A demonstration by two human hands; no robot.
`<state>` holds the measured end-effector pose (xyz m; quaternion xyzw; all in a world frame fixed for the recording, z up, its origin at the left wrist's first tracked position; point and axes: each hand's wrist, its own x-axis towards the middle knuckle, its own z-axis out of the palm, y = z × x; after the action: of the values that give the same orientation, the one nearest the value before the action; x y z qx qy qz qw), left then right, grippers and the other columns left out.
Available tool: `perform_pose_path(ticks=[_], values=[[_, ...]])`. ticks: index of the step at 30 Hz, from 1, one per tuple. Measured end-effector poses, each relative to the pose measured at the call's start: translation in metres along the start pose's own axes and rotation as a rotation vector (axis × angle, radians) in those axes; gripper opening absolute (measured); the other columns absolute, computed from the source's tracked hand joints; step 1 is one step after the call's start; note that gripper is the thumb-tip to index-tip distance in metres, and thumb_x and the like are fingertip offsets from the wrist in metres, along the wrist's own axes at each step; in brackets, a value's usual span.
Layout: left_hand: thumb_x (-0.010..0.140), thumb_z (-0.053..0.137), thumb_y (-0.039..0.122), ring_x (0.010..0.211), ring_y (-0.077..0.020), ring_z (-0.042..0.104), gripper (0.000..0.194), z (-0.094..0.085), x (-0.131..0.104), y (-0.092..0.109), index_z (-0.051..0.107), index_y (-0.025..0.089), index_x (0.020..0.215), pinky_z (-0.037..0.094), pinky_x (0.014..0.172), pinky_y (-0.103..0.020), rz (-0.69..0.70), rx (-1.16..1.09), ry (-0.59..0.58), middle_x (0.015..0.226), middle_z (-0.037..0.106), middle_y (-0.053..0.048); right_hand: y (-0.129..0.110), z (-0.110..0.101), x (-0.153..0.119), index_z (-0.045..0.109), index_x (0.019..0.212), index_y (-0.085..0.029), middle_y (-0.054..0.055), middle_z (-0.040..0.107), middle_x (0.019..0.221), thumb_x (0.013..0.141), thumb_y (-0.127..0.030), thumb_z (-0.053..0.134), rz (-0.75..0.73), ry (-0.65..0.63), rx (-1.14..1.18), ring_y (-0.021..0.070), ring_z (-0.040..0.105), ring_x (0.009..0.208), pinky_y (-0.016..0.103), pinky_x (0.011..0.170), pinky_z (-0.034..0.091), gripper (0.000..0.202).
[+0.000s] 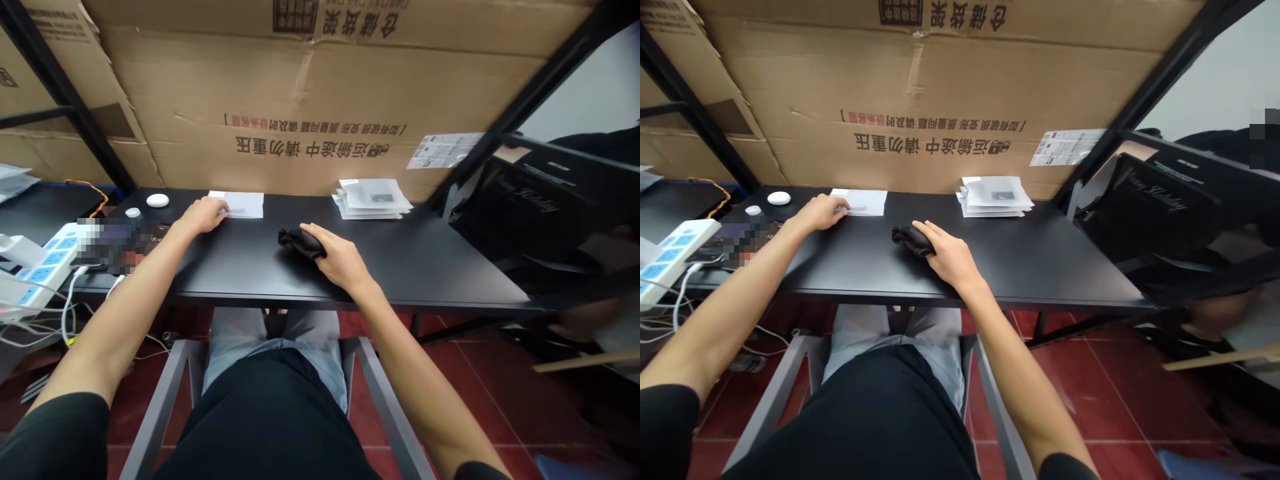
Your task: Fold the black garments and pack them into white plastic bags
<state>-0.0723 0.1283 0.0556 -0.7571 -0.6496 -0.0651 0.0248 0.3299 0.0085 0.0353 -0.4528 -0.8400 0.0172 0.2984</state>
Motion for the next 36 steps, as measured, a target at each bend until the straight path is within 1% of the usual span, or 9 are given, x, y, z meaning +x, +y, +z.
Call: perform_pose_path(ticks=[8,11,14,16,20,23,26,29,36], values=[[0.115,0.053,0.036,0.122,-0.0381,0.08,0.04,-0.002,-0.037,0.054,0.073,0.023,0.147,0.059,0.104,-0.045,0.182,-0.031,0.013,0.131,0.084,-0.017,0.017,-0.01,0.005,0.077,0.15,-0.021,0.012,0.091,0.117,0.105,-0.035,0.069,0.269,0.264,0.153,0.0374,0.087,0.111,0.048,0.102,0.068,0.048],[0.112,0.055,0.031,0.123,-0.0359,0.079,0.041,0.002,-0.056,0.086,0.071,0.024,0.148,0.059,0.103,-0.043,0.303,-0.131,0.019,0.128,0.086,-0.014,0.014,-0.01,0.014,0.077,0.147,-0.016,0.015,0.088,0.127,0.109,-0.051,0.069,0.239,0.499,0.284,0.0368,0.084,0.121,0.051,0.112,0.066,0.052],[0.11,0.057,0.032,0.125,-0.0359,0.078,0.034,0.002,-0.072,0.114,0.079,0.026,0.136,0.059,0.105,-0.043,0.363,-0.224,0.009,0.127,0.086,-0.013,0.0,-0.006,0.022,0.068,0.161,-0.019,0.017,0.081,0.146,0.114,-0.051,0.061,0.135,0.643,0.369,0.0382,0.076,0.14,0.06,0.127,0.057,0.057],[0.108,0.061,0.033,0.122,-0.0361,0.079,0.028,0.0,-0.08,0.126,0.084,0.027,0.123,0.059,0.103,-0.042,0.359,-0.309,0.01,0.122,0.087,-0.012,-0.009,-0.004,0.022,0.063,0.168,-0.024,0.016,0.078,0.152,0.116,-0.044,0.057,0.008,0.554,0.387,0.0376,0.073,0.147,0.062,0.131,0.055,0.056],[0.091,0.073,0.019,0.102,-0.0334,0.082,0.023,-0.01,-0.093,0.132,0.086,0.025,0.108,0.06,0.09,-0.037,0.33,-0.523,0.062,0.102,0.087,-0.009,-0.016,-0.003,0.016,0.071,0.162,-0.029,0.012,0.071,0.166,0.106,-0.014,0.057,-0.373,0.04,0.4,0.0309,0.07,0.152,0.052,0.129,0.058,0.059],[0.094,0.072,0.019,0.099,-0.0299,0.081,0.026,-0.017,-0.099,0.129,0.087,0.026,0.113,0.06,0.092,-0.036,0.304,-0.618,0.131,0.104,0.087,-0.007,-0.012,-0.003,0.014,0.073,0.16,-0.031,0.008,0.068,0.172,0.088,0.005,0.05,-0.436,-0.182,0.325,0.0262,0.068,0.154,0.049,0.128,0.058,0.084],[0.109,0.062,0.029,0.108,-0.0312,0.079,0.026,-0.02,-0.103,0.132,0.086,0.026,0.12,0.06,0.103,-0.041,0.217,-0.528,0.189,0.113,0.086,-0.011,-0.01,-0.002,0.018,0.071,0.161,-0.031,0.005,0.067,0.172,0.08,0.011,0.046,-0.343,-0.25,0.193,0.024,0.067,0.156,0.045,0.128,0.059,0.095],[0.111,0.051,0.018,0.124,-0.0344,0.073,0.038,-0.023,-0.11,0.141,0.081,0.022,0.134,0.059,0.112,-0.046,0.229,-0.315,0.19,0.127,0.083,-0.015,-0.015,-0.001,0.022,0.064,0.168,-0.03,0.007,0.068,0.171,0.082,0.012,0.047,-0.279,-0.235,0.086,0.0252,0.066,0.156,0.044,0.127,0.059,0.097],[0.112,0.053,0.022,0.124,-0.0371,0.071,0.029,-0.038,-0.125,0.159,0.079,0.022,0.126,0.063,0.088,-0.043,0.062,-0.07,0.193,0.131,0.077,-0.018,-0.037,0.0,0.027,0.061,0.168,-0.034,0.01,0.072,0.164,0.103,0.002,0.051,-0.09,-0.142,-0.225,0.0316,0.075,0.141,0.042,0.101,0.071,0.075]])
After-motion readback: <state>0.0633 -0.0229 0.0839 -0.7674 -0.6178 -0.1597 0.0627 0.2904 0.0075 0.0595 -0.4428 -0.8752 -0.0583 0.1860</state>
